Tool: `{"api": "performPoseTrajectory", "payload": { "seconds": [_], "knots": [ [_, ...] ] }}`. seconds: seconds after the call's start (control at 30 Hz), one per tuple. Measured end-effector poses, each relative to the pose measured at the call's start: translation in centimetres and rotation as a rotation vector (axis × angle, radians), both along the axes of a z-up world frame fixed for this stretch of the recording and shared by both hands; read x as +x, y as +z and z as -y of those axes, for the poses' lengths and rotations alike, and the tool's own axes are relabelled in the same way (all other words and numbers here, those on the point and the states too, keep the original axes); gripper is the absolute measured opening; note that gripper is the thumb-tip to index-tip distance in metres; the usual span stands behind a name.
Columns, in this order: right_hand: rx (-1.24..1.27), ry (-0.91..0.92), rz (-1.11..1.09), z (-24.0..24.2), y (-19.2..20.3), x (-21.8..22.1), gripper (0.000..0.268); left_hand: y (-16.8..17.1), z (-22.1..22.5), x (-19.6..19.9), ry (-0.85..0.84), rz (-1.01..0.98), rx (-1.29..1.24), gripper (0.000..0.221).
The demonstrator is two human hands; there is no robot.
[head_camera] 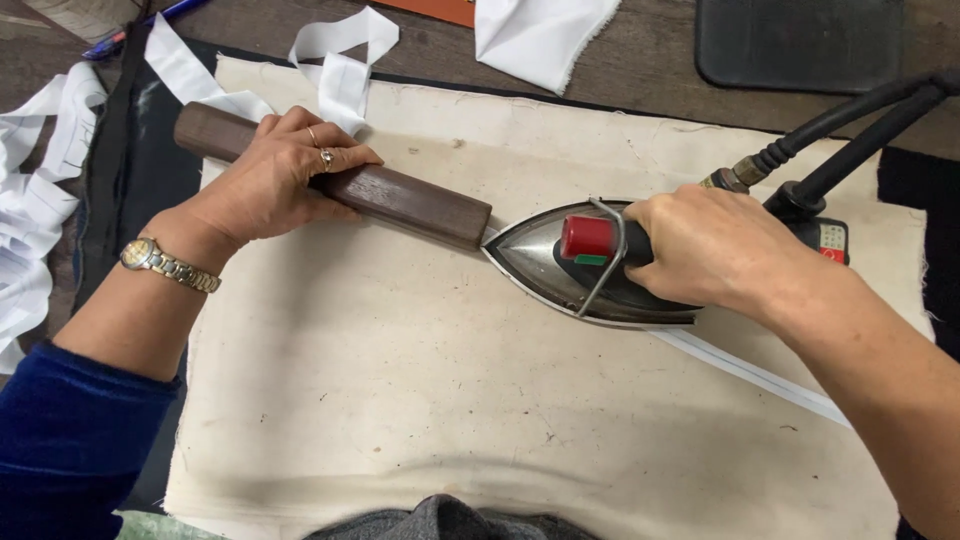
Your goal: Ironing and pressing thin white fabric strips using a steam iron and a wooden clapper to create sharp creases.
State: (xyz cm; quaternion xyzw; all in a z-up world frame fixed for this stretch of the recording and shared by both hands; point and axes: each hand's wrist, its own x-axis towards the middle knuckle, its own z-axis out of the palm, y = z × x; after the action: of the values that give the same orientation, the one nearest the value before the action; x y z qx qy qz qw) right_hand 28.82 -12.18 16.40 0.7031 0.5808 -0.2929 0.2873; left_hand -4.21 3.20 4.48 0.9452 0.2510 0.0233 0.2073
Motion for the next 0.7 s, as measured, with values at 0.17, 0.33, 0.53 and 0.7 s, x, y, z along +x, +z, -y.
{"api": "performPoseTrajectory", "payload": {
  "seconds": [0.17,0.33,0.53,0.7],
  "knots": [
    [-0.017,0.035,0.024,0.8,-0.4,1.7,0.008,0.6,1.1,1.7,-0.021,-0.006,-0.006,0.060],
    [-0.033,0.035,0.036,1.5,-0.1,2.8,0.010,0.3,1.8,2.9,-0.047,0.021,0.004,0.061],
    [-0.046,0.075,0.058,2.5,-0.3,4.4,0.012,0.5,2.7,4.2,-0.057,0.016,-0.008,0.061],
    [-0.079,0.105,0.097,3.1,-0.4,5.6,0.011,0.5,3.1,4.8,-0.048,0.009,-0.031,0.062]
  ]
}}
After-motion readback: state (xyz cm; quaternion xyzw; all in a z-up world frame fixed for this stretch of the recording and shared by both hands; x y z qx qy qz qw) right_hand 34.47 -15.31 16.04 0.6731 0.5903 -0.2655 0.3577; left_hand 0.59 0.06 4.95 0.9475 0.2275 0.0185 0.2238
